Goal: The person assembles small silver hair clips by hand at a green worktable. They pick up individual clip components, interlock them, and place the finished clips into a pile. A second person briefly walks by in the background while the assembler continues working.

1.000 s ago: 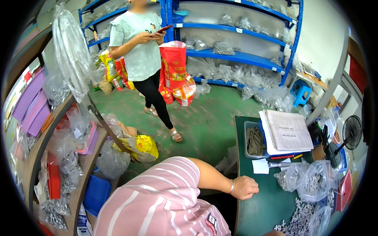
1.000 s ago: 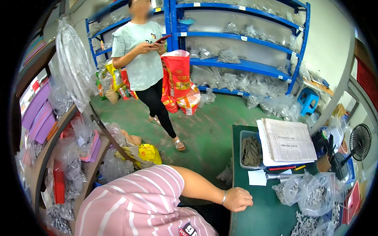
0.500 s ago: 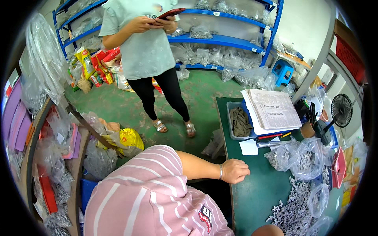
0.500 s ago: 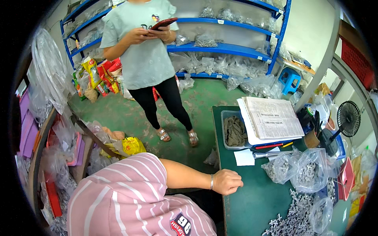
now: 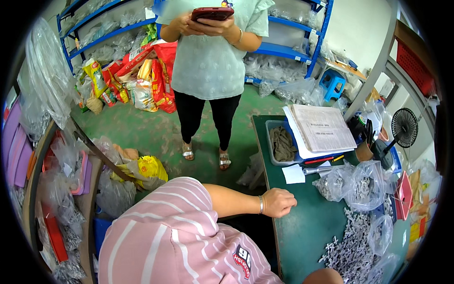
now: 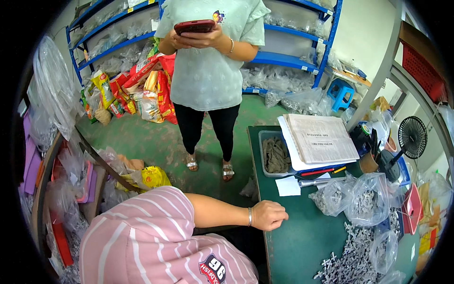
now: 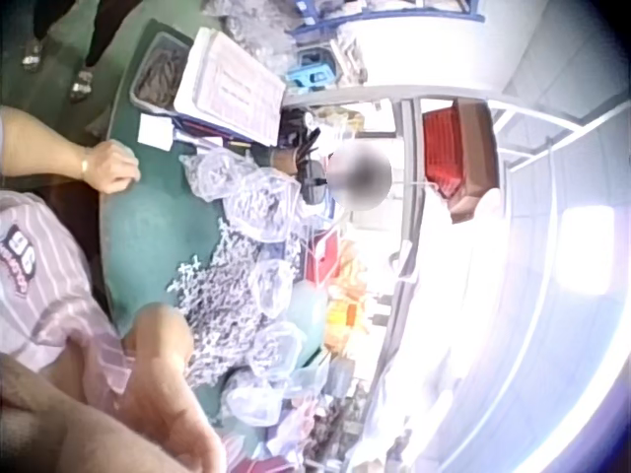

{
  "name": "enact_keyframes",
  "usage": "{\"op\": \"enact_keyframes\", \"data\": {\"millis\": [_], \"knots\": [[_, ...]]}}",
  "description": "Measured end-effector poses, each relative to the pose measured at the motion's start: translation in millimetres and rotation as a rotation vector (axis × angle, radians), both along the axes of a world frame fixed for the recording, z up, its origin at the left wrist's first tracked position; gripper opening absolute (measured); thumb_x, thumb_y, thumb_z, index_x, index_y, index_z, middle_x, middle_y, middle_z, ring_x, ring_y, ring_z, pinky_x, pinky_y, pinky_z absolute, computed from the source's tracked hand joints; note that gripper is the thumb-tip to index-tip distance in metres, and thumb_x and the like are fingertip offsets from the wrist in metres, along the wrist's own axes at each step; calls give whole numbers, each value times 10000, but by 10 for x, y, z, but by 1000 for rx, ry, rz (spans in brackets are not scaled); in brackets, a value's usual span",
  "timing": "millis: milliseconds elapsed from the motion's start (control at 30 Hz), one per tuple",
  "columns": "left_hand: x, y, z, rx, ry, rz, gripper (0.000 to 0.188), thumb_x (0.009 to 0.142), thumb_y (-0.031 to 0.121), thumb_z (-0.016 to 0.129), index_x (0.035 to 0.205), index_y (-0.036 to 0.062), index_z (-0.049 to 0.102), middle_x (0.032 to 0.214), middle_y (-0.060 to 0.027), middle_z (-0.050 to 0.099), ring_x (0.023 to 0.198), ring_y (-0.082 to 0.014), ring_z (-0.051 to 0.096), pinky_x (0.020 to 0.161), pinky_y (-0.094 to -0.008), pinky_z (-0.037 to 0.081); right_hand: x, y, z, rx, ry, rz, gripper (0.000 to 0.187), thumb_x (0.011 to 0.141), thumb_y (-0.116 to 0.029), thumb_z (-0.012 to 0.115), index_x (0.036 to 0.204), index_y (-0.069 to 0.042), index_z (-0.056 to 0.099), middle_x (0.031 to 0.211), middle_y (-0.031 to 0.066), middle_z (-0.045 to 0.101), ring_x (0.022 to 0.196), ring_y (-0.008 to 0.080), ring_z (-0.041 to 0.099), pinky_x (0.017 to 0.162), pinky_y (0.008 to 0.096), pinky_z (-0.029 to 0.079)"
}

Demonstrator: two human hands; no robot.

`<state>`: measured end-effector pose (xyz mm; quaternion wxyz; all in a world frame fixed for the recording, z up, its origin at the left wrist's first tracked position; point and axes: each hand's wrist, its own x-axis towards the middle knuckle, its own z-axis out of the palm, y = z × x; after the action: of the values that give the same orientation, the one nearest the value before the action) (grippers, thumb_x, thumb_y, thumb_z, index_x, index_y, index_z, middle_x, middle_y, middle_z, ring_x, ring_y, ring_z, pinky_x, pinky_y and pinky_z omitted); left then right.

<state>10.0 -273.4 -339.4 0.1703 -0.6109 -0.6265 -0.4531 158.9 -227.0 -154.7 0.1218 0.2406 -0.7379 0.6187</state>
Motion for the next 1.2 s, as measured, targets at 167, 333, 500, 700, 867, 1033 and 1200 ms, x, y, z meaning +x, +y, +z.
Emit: {"op": "enact_keyframes", "data": {"millis": [167,333,500,700,867,1033,1200], "knots": [[4,-17,15,-3,-15,5,101,697,39,587,795,58,570,681,-67,522,630,-264,559,560,-370,459,15,7,-11,-10,-5,22,218,769,-262,567,649,-91,504,647,79,498,572,251,517,538,371,398],[-2,16,28,8,-7,-14,97,701,39,587,795,57,571,682,-69,517,632,-264,556,563,-370,458,16,21,2,-3,-1,31,234,772,-281,565,641,-99,498,637,72,491,564,248,513,526,370,391],[-2,-12,26,1,-14,-14,96,703,36,584,796,58,571,684,-68,512,635,-263,551,570,-366,457,13,48,7,-17,8,70,250,774,-301,563,633,-108,491,626,64,483,555,244,509,514,369,385],[-2,-13,29,4,-2,-10,97,705,33,583,798,60,575,681,-66,508,626,-259,548,567,-364,457,9,54,23,-21,14,97,268,777,-324,560,624,-117,483,614,55,474,544,239,504,500,368,377],[6,-5,47,6,-17,-11,96,705,28,582,798,56,577,676,-66,506,617,-258,549,553,-365,455,24,71,22,-25,22,114,284,780,-343,558,616,-125,476,604,48,467,536,235,501,489,367,370],[-4,-1,37,20,-16,-14,95,705,28,583,796,53,577,672,-68,508,613,-259,552,547,-363,456,46,87,35,-29,35,141,300,783,-362,555,609,-134,470,594,41,459,527,232,497,477,366,363],[-2,-5,51,1,-18,-6,93,704,28,585,794,53,579,674,-67,511,614,-258,554,549,-361,457,75,102,58,-34,54,185,315,785,-381,553,601,-142,463,584,33,452,518,228,493,465,365,356]]}}
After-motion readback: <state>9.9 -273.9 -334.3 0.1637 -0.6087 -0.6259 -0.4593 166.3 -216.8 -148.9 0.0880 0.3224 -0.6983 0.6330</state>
